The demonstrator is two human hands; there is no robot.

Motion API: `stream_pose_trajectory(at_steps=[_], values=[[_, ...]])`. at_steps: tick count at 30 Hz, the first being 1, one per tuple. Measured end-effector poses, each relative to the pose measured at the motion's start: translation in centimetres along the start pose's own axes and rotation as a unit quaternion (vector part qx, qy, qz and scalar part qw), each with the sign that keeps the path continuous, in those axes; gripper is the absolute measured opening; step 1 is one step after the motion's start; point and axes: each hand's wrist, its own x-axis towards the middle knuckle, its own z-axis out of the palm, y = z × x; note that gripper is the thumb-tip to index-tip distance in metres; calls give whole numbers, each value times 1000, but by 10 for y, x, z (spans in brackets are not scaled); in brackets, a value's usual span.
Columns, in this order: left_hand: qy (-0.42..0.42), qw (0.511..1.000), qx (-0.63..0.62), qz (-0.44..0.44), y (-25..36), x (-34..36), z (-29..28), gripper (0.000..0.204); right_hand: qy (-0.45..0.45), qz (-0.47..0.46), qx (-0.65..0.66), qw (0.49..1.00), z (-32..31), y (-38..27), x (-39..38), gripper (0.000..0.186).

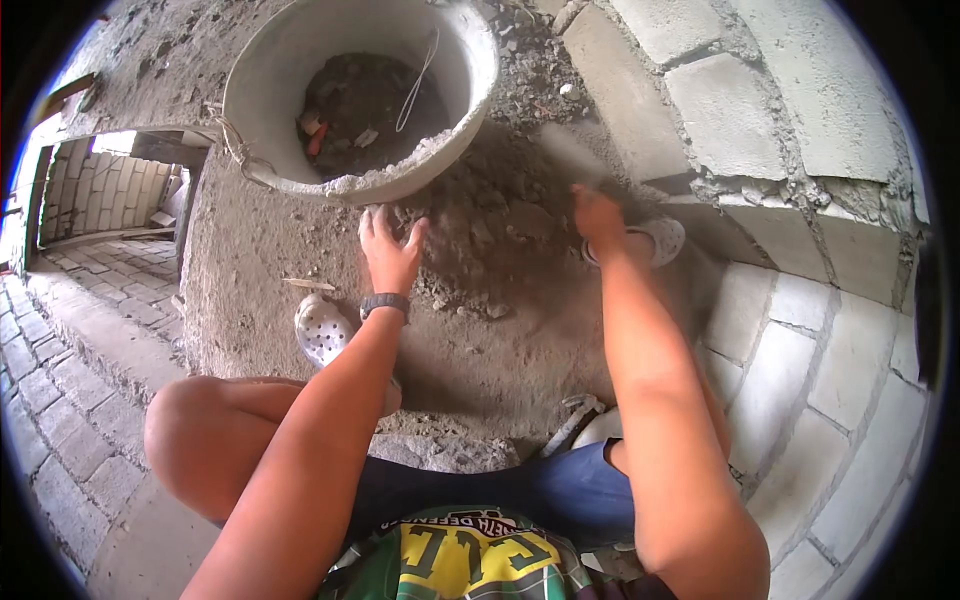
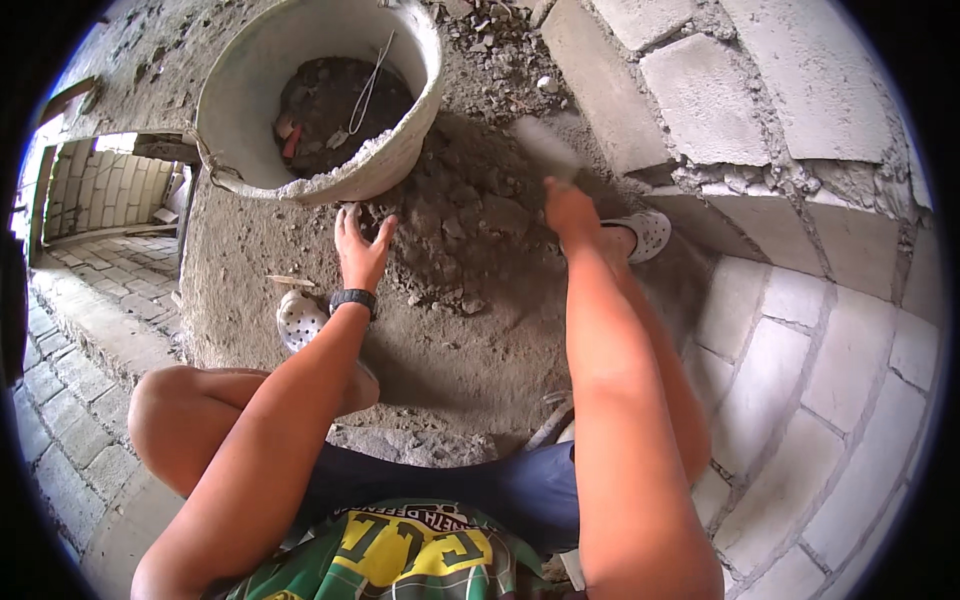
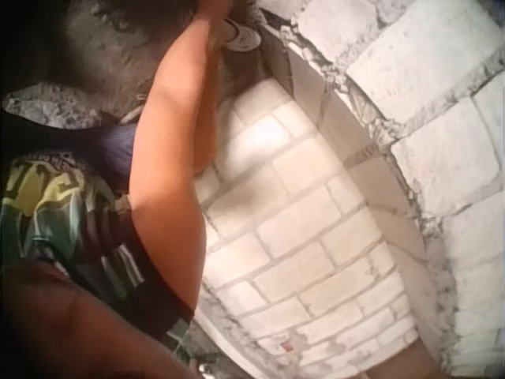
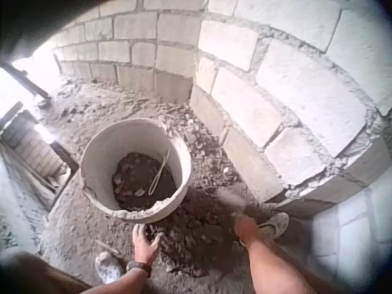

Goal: The person spreads and levels the cement mixture on the floor using a trowel and their hands.

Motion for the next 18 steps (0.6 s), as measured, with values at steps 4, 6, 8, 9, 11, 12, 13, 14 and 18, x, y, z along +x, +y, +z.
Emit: stream_pose_trajectory(at_steps=[4,6,8,9,11,12,13,14,18], values=[[-66,997,31,-30,-15,10,1,97,-161,-69,-25,984,18,-49,-40,62],[-108,990,68,-55,5,1,16,91,-181,-90,-8,979,15,-40,-57,61],[-120,985,104,-64,1,5,13,87,-219,-110,-30,969,16,-80,-102,59],[-111,990,66,-59,-2,3,15,87,-219,-109,-31,969,10,-89,-116,59],[-82,995,15,-50,6,-6,22,85,-242,-50,-11,969,1,-96,-133,59],[-85,995,12,-51,11,-10,25,85,-241,-46,-14,969,2,-97,-141,59],[-58,998,1,-36,16,-14,25,85,-252,-42,-1,967,3,-99,-148,60],[-32,999,-12,-21,22,-18,24,85,-262,-37,12,964,6,-99,-156,61],[-63,997,30,19,29,-37,19,91,-324,-21,54,944,26,-97,-190,66]])
